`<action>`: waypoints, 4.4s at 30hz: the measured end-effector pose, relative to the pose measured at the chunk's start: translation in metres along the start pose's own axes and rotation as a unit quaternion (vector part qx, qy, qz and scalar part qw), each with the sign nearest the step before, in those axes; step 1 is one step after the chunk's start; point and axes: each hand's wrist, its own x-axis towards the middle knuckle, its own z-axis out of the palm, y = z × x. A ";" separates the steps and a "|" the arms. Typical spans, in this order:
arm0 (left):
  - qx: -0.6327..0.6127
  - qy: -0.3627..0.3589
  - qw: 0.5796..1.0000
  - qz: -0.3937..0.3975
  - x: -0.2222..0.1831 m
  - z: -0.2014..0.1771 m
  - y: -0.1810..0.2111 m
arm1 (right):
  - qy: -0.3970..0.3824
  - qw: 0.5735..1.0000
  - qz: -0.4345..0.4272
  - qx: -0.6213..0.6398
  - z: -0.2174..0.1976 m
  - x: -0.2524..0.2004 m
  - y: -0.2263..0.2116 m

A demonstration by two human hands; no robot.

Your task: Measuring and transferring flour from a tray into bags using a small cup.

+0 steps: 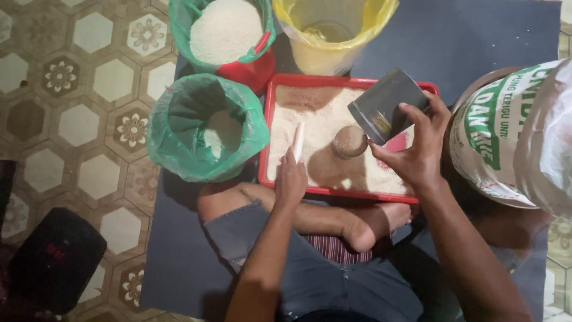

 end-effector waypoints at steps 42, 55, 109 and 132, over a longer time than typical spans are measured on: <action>-0.100 -0.048 0.994 0.007 0.017 -0.050 0.054 | 0.111 0.934 0.308 0.142 0.000 -0.093 0.055; 0.059 -0.131 0.976 0.162 0.065 -0.042 0.097 | 0.244 0.616 0.566 0.491 0.026 -0.186 0.123; 0.058 -0.175 0.944 0.273 0.002 -0.031 0.058 | 0.222 0.620 0.560 0.502 0.026 -0.176 0.109; 0.080 -0.169 0.970 0.154 0.043 -0.051 0.093 | 0.207 0.623 0.573 0.491 0.022 -0.171 0.103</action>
